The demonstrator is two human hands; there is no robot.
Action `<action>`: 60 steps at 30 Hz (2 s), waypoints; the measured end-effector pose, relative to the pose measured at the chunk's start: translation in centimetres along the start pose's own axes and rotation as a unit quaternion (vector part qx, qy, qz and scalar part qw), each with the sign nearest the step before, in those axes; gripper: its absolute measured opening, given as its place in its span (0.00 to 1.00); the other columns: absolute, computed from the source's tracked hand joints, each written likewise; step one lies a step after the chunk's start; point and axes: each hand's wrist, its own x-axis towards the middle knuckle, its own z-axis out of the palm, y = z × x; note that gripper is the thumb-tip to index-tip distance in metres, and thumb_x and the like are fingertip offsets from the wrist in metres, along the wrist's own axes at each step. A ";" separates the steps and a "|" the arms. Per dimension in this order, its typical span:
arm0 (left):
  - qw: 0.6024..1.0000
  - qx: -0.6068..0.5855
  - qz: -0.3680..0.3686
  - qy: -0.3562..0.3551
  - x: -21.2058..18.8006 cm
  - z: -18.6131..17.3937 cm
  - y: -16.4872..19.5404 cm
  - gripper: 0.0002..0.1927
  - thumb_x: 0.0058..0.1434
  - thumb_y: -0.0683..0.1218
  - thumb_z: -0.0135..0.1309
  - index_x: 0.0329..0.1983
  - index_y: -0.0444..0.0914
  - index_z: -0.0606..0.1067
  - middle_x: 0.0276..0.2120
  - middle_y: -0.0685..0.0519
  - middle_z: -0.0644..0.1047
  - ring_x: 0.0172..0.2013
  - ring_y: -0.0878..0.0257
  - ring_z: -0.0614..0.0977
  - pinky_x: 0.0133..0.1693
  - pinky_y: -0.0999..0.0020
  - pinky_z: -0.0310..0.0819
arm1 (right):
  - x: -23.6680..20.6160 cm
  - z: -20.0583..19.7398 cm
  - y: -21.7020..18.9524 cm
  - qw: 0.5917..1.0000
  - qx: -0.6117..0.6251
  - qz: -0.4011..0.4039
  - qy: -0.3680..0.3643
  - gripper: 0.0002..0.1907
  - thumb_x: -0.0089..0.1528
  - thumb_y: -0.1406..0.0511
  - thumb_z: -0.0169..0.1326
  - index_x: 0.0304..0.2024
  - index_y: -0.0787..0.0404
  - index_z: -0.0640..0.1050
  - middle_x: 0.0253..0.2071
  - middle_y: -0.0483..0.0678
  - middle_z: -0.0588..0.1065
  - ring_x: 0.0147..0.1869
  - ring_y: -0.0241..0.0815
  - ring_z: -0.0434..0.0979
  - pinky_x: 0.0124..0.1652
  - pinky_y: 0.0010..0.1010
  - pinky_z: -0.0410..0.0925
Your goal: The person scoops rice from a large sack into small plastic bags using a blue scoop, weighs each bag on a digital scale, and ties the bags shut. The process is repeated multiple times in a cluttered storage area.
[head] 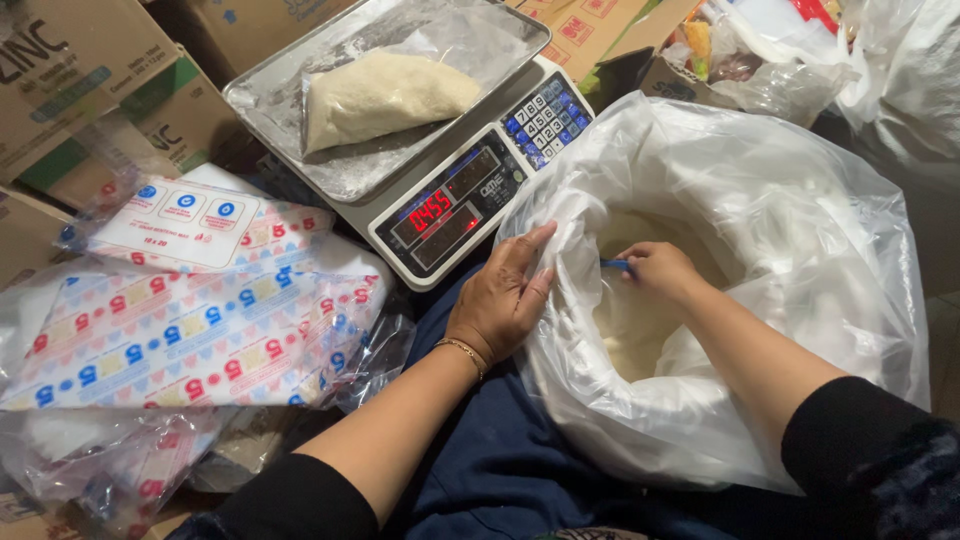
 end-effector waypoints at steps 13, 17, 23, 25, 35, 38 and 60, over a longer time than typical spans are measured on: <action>1.000 0.017 -0.014 -0.010 -0.3 0.1 0.4 0.27 0.65 0.54 0.48 0.69 0.53 0.65 0.59 0.50 0.75 0.50 0.47 0.81 0.51 0.56 0.74 | -4.2 -0.6 2.9 0.945 -0.288 -0.100 0.121 0.14 0.64 0.65 0.52 0.50 0.65 0.73 0.46 0.63 0.79 0.52 0.63 0.78 0.50 0.50 0.70; 1.000 0.013 0.014 0.008 -0.4 0.2 0.3 0.27 0.65 0.54 0.48 0.69 0.51 0.66 0.61 0.49 0.74 0.55 0.47 0.79 0.53 0.56 0.73 | -4.0 -0.8 1.7 0.955 -0.269 -0.020 0.122 0.15 0.68 0.58 0.47 0.50 0.58 0.77 0.49 0.59 0.78 0.56 0.62 0.76 0.52 0.52 0.68; 1.000 0.017 0.011 0.002 -0.2 0.3 0.1 0.27 0.65 0.54 0.48 0.69 0.51 0.66 0.62 0.49 0.74 0.55 0.47 0.79 0.54 0.56 0.73 | -2.7 -0.2 0.4 0.982 -0.156 0.035 0.103 0.15 0.64 0.62 0.52 0.51 0.53 0.83 0.50 0.52 0.80 0.54 0.53 0.80 0.52 0.42 0.71; 1.000 0.017 0.013 0.002 -0.1 0.3 0.1 0.27 0.65 0.54 0.48 0.69 0.51 0.66 0.61 0.49 0.74 0.55 0.47 0.79 0.54 0.56 0.73 | -2.4 0.5 0.3 0.995 -0.078 0.042 0.055 0.15 0.64 0.60 0.54 0.51 0.51 0.83 0.47 0.50 0.81 0.51 0.49 0.81 0.50 0.39 0.71; 1.000 0.016 0.000 -0.002 0.0 0.3 0.4 0.26 0.65 0.54 0.48 0.68 0.52 0.66 0.60 0.50 0.75 0.52 0.47 0.81 0.52 0.56 0.74 | -2.8 -0.2 2.2 0.967 0.226 0.103 -0.058 0.13 0.70 0.63 0.47 0.50 0.56 0.81 0.31 0.42 0.73 0.30 0.32 0.66 0.32 0.27 0.61; 1.000 0.017 0.001 -0.003 0.0 0.2 0.4 0.27 0.65 0.54 0.48 0.68 0.51 0.66 0.59 0.50 0.75 0.51 0.47 0.81 0.51 0.55 0.74 | -5.2 -1.1 3.1 0.954 0.259 0.146 -0.028 0.13 0.69 0.63 0.46 0.51 0.52 0.80 0.30 0.40 0.72 0.29 0.31 0.64 0.31 0.26 0.60; 1.000 0.019 -0.005 0.005 -0.2 0.5 0.0 0.26 0.65 0.55 0.47 0.67 0.54 0.66 0.58 0.50 0.75 0.51 0.46 0.80 0.51 0.54 0.74 | -10.0 -8.3 -4.8 0.947 0.305 -0.100 0.016 0.13 0.69 0.63 0.47 0.51 0.61 0.78 0.33 0.43 0.74 0.31 0.33 0.67 0.31 0.25 0.62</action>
